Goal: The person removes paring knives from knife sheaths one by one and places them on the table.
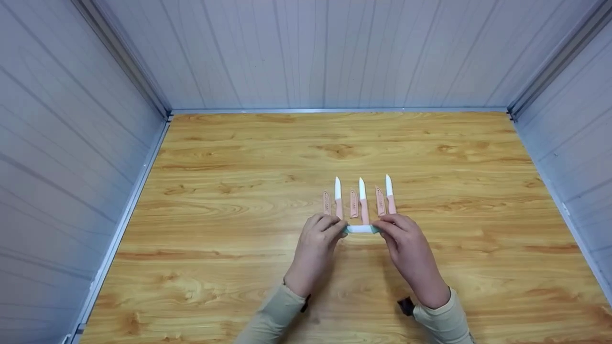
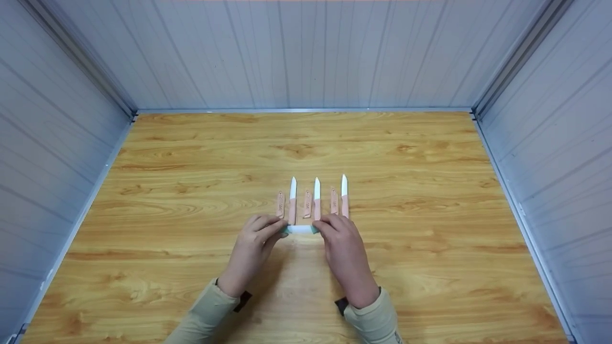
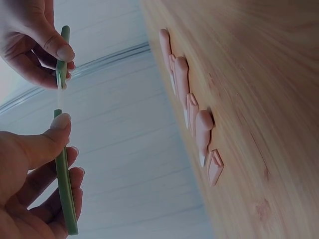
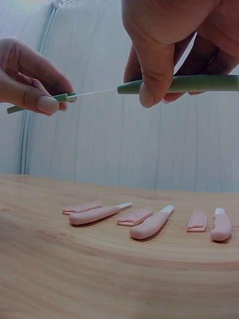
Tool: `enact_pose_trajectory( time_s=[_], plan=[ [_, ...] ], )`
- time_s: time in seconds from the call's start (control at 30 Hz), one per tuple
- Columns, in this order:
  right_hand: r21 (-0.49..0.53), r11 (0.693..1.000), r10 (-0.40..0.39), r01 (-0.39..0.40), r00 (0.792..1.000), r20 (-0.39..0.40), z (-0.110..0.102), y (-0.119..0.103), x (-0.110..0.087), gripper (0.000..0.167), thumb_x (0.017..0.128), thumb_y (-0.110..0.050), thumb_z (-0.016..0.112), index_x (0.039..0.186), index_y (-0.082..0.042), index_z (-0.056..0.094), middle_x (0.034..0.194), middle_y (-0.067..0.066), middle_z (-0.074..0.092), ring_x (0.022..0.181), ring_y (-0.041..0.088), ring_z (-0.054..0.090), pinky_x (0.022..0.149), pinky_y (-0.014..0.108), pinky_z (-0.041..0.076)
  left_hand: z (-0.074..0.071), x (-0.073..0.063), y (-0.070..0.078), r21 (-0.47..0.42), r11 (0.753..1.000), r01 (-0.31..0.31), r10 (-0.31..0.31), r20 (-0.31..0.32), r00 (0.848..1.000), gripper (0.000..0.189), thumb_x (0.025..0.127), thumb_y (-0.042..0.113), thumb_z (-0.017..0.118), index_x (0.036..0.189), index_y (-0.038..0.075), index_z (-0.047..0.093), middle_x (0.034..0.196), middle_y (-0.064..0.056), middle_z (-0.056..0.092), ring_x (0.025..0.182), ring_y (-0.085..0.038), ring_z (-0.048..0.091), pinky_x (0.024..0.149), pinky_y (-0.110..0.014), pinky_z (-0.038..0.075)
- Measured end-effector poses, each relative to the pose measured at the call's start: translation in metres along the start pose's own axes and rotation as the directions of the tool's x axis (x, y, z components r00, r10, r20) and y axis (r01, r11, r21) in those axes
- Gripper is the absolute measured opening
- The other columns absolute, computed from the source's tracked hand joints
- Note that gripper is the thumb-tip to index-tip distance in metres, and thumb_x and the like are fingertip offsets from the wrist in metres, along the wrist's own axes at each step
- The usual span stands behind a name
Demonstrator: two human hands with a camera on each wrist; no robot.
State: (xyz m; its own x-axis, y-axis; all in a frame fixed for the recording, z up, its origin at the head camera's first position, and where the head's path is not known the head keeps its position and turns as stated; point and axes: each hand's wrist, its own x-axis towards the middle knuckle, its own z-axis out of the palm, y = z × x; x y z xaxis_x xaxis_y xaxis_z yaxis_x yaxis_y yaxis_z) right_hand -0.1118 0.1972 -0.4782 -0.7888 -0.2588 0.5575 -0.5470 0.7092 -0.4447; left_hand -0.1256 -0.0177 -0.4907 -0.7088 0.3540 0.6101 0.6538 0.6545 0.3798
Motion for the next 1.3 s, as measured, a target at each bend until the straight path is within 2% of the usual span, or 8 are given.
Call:
enact_pose_trajectory(
  time_s=[0.27,0.53,0.77,0.93,1.17,1.3],
  plan=[
    [-0.007,1.000,0.025,-0.025,1.000,0.008,-0.002,0.003,-0.002,0.022,0.079,0.007,0.073,0.097,-0.005,0.074,0.101,0.002,0.065,0.095,0.018,0.059,0.080,0.033,0.050,-0.002,0.000,0.001,0.006,0.999,0.034,-0.034,0.036,0.999,0.018,0.088,0.016,0.068,0.104,0.010,0.073,0.099,0.001,0.065,0.096,-0.016,0.055,0.084,-0.027,0.045],
    [-0.038,0.998,0.043,-0.044,0.999,-0.028,-0.007,0.009,-0.004,0.021,0.078,0.009,0.073,0.096,-0.002,0.074,0.099,0.005,0.065,0.094,0.021,0.059,0.080,0.035,0.050,-0.004,-0.003,-0.008,-0.011,0.998,0.067,-0.067,-0.015,0.998,0.018,0.086,0.014,0.070,0.102,0.007,0.074,0.098,-0.001,0.065,0.093,-0.018,0.056,0.085,-0.028,0.045],
    [-0.047,0.997,0.057,-0.058,0.998,-0.020,-0.008,0.011,-0.005,0.019,0.079,0.008,0.073,0.095,-0.002,0.074,0.098,0.005,0.064,0.092,0.021,0.058,0.079,0.035,0.050,-0.003,-0.006,-0.010,-0.016,0.998,0.065,-0.066,-0.026,0.998,0.018,0.085,0.015,0.071,0.101,0.009,0.075,0.097,0.000,0.065,0.093,-0.018,0.057,0.087,-0.033,0.045],
    [-0.032,0.998,0.051,-0.052,0.998,-0.035,-0.008,0.011,-0.005,0.019,0.078,0.009,0.073,0.094,-0.001,0.073,0.096,0.004,0.064,0.090,0.019,0.058,0.076,0.034,0.050,-0.002,-0.007,-0.010,-0.064,0.994,0.090,-0.091,-0.027,0.995,0.020,0.081,0.016,0.074,0.100,0.011,0.075,0.097,0.001,0.065,0.092,-0.017,0.057,0.081,-0.035,0.046],
    [-0.023,0.996,0.081,-0.081,0.996,-0.027,-0.007,0.012,-0.007,0.023,0.076,0.010,0.074,0.096,-0.002,0.073,0.096,0.003,0.063,0.090,0.019,0.058,0.078,0.035,0.050,0.001,-0.008,-0.013,-0.126,0.988,0.089,-0.090,0.001,0.996,0.020,0.083,0.016,0.074,0.102,0.009,0.075,0.097,0.000,0.063,0.089,-0.016,0.055,0.078,-0.026,0.048],
    [-0.026,0.996,0.088,-0.089,0.996,-0.024,-0.006,0.013,-0.008,0.031,0.075,0.012,0.075,0.103,-0.002,0.073,0.096,0.003,0.062,0.090,0.019,0.057,0.077,0.035,0.050,0.003,-0.009,-0.012,-0.201,0.973,0.115,-0.113,0.021,0.993,0.023,0.082,0.014,0.074,0.104,0.008,0.074,0.098,-0.002,0.062,0.090,-0.016,0.054,0.078,-0.021,0.048]
  ],
)
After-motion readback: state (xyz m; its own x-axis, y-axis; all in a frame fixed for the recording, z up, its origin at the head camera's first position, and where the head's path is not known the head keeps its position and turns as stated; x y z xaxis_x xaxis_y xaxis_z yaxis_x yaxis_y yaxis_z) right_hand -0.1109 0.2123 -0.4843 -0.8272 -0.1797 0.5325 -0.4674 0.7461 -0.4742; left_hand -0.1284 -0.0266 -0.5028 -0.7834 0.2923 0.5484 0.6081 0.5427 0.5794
